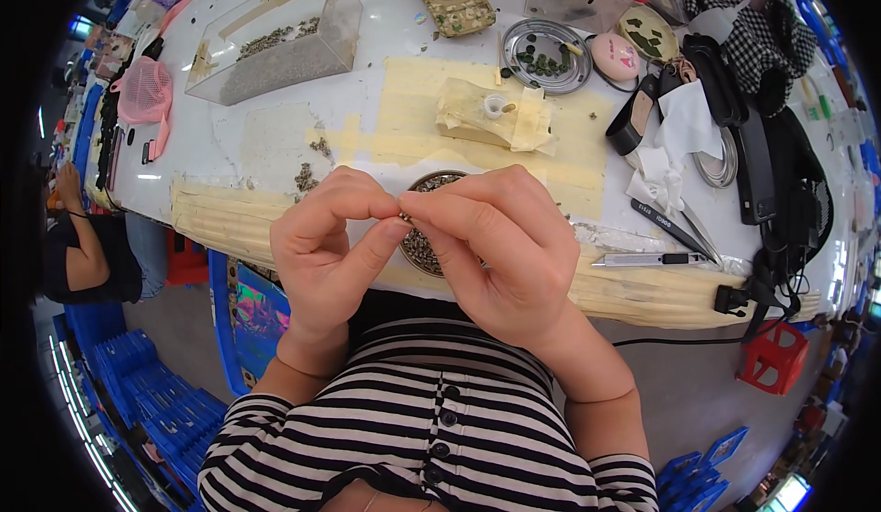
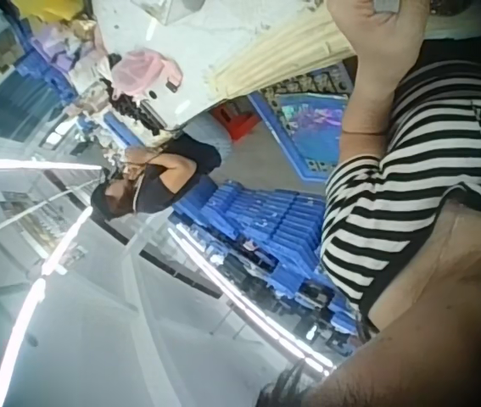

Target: Assembling small plastic components for toy tank models at a factory workbench.

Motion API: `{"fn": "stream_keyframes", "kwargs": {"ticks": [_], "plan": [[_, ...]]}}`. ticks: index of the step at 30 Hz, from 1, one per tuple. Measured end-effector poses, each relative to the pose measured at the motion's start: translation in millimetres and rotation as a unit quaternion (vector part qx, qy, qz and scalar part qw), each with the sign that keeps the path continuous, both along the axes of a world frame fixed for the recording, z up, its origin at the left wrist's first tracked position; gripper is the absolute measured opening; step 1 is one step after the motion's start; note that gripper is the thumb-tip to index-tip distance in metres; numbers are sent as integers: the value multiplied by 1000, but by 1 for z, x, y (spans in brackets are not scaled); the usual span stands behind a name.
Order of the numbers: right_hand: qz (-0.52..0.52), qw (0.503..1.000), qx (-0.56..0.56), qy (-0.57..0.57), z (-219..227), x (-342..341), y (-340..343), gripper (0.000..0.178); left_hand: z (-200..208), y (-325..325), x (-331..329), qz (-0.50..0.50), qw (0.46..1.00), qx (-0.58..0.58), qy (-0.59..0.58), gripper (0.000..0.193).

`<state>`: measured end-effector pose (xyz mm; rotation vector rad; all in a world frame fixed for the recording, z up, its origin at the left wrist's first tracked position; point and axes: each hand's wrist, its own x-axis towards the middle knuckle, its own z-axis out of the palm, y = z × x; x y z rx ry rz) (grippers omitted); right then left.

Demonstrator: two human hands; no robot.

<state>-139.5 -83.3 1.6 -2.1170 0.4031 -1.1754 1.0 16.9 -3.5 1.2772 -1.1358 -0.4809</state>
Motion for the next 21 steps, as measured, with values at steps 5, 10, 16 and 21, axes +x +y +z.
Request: {"fn": "stream_keyframes", "kwargs": {"ticks": [5,10,16,21], "plan": [[2,1000,-18,0,-1,1,-1,30,1,0,1,-4,1000,1,10,12],[0,1000,-29,1,-3,1,-2,32,0,-1,2,-2,1000,0,-10,11],[-8,1000,-14,4,-2,0,0,30,1,-3,2,-21,1000,3,2,9],[-11,1000,3,8,0,0,1,25,1,-2,2,-37,999,13,24,8]]}}
